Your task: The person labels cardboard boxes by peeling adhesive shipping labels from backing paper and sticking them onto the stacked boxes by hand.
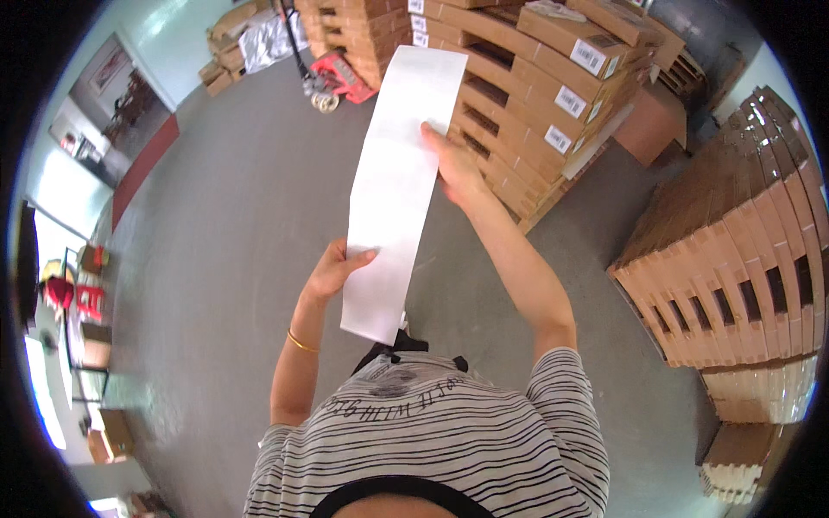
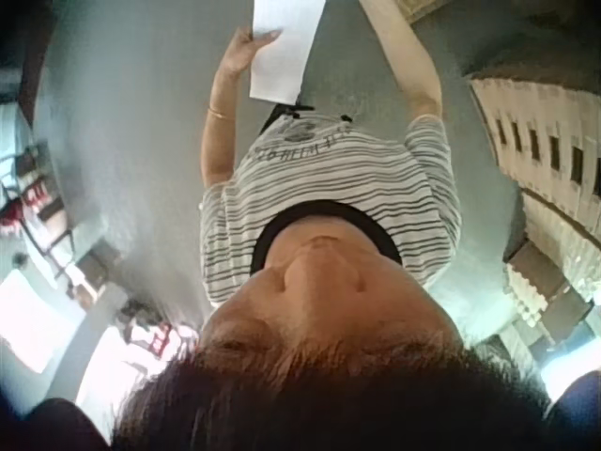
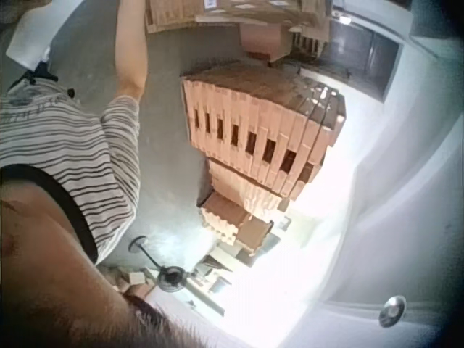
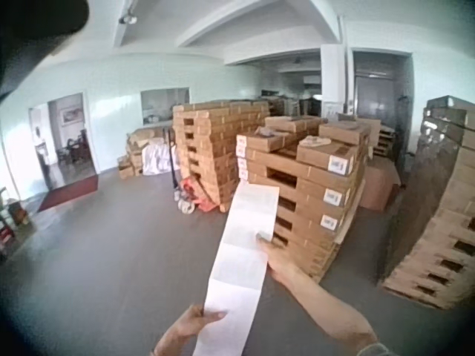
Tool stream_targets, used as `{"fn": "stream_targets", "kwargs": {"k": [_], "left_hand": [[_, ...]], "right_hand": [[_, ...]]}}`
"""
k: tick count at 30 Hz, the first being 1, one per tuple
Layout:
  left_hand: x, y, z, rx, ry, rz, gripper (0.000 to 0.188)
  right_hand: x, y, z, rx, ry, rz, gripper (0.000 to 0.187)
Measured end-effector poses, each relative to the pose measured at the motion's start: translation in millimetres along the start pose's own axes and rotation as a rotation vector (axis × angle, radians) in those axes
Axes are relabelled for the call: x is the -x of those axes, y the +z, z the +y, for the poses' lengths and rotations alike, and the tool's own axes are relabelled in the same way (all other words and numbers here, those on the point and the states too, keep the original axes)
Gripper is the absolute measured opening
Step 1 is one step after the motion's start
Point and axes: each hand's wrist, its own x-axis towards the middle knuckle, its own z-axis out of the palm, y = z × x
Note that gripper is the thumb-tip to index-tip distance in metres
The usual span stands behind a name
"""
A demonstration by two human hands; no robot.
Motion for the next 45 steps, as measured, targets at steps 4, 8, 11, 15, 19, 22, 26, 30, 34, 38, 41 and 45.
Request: {"fn": "stream_targets", "kwargs": {"k": [4, 8, 11, 15, 19, 22, 26, 30, 34, 38, 41, 45], "left_hand": [[-83, -44, 17, -0.012, 0.007, -0.088, 0.024], [-157, -84, 37, -0.136, -0.009, -0.074, 0.021], [-216, -122, 40, -0.381, 0.139, 0.018, 0.017], [-285, -149, 71, -0.364, 0.502, 0.166, 0.021], [-350, -140, 125, -0.472, 0.7, 0.252, 0.032], [-403, -117, 163, -0.56, 0.736, 0.284, 0.036], [-487, -118, 182, -0.613, 0.742, 0.232, 0.042], [-557, -131, 191, -0.391, 0.631, 0.251, 0.045], [-639, -143, 158, 0.394, 0.487, 0.143, 0.048], [-706, -143, 117, 0.188, 0.318, 0.04, 0.034], [-755, -145, 147, 0.392, 0.366, 0.056, 0.03], [-820, -180, 178, 0.581, 0.452, 0.048, 0.028]], "right_hand": [[-53, 8, -29, -0.024, -0.066, -0.018, 0.049], [-83, 0, -44, 0.045, -0.009, -0.173, 0.043], [-111, -24, -42, 0.405, -0.124, -0.372, 0.04], [-187, -28, -58, 0.539, -0.232, -0.77, 0.041], [-267, -42, -25, 0.229, -0.12, -0.383, 0.04], [-321, -49, -19, 0.358, -0.198, -0.436, 0.043], [-381, -88, 4, 0.443, -0.044, -0.383, 0.043], [-432, -108, -14, 0.529, 0.06, -0.293, 0.036], [-481, -135, -13, 0.46, -0.299, -0.056, 0.031], [-511, -153, -28, 0.552, -0.114, 0.028, 0.029], [-540, -153, -27, 0.534, -0.135, 0.101, 0.035], [-586, -139, -22, 0.631, -0.198, 0.135, 0.038]]}}
